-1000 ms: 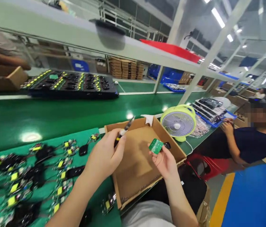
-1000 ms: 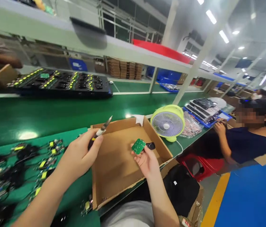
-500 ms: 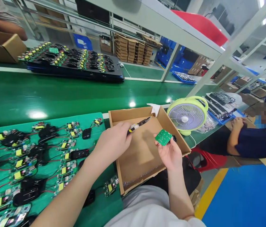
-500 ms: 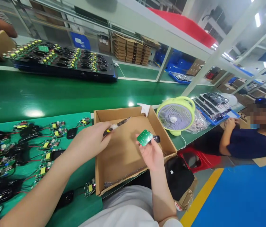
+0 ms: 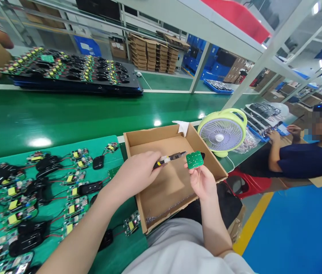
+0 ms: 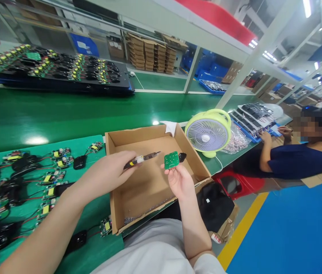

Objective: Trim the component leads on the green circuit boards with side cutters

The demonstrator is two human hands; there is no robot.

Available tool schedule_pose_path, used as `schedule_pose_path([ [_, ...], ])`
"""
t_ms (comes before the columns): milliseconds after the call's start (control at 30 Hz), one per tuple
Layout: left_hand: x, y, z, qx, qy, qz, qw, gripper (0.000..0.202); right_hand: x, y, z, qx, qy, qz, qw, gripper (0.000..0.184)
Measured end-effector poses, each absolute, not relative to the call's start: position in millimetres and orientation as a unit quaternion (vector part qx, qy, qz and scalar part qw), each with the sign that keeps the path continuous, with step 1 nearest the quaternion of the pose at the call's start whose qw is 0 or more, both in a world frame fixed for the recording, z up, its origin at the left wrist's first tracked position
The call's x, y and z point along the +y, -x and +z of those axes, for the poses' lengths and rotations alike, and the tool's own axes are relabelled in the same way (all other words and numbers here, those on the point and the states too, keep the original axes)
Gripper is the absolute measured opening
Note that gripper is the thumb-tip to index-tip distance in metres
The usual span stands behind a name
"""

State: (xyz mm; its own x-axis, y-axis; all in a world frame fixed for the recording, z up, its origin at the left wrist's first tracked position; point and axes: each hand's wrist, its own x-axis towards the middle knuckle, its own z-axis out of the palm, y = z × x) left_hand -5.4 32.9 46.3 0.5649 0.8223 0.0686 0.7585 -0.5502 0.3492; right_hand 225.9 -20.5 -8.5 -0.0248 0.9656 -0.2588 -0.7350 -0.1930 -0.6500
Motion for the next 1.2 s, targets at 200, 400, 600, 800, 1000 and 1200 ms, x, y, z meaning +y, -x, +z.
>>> schedule_pose_path([
  [200, 30, -2, 48, 0.441, -0.884, 0.093, 0.129, 0.015, -21, -222, -5, -0.167, 0.344, 0.69, 0.614, 0.01],
  [400, 24, -9, 51, 0.418, -0.897, 0.074, 0.121, 0.019, -20, -215, 3, -0.165, 0.337, 0.687, 0.622, 0.024],
  [600, 20, -15, 48, 0.418, -0.9, 0.067, 0.101, 0.023, -21, -212, 4, -0.175, 0.336, 0.673, 0.636, 0.032],
  [800, 18, -18, 50, 0.427, -0.9, 0.061, 0.069, 0.023, -21, -209, 1, -0.185, 0.341, 0.652, 0.652, 0.037],
  [1000, 14, -18, 50, 0.417, -0.906, 0.061, 0.047, 0.027, -22, -209, -5, -0.192, 0.352, 0.608, 0.685, 0.042],
  [1200, 14, -22, 44, 0.423, -0.902, 0.078, 0.039, 0.028, -21, -208, -8, -0.206, 0.357, 0.576, 0.706, 0.049],
])
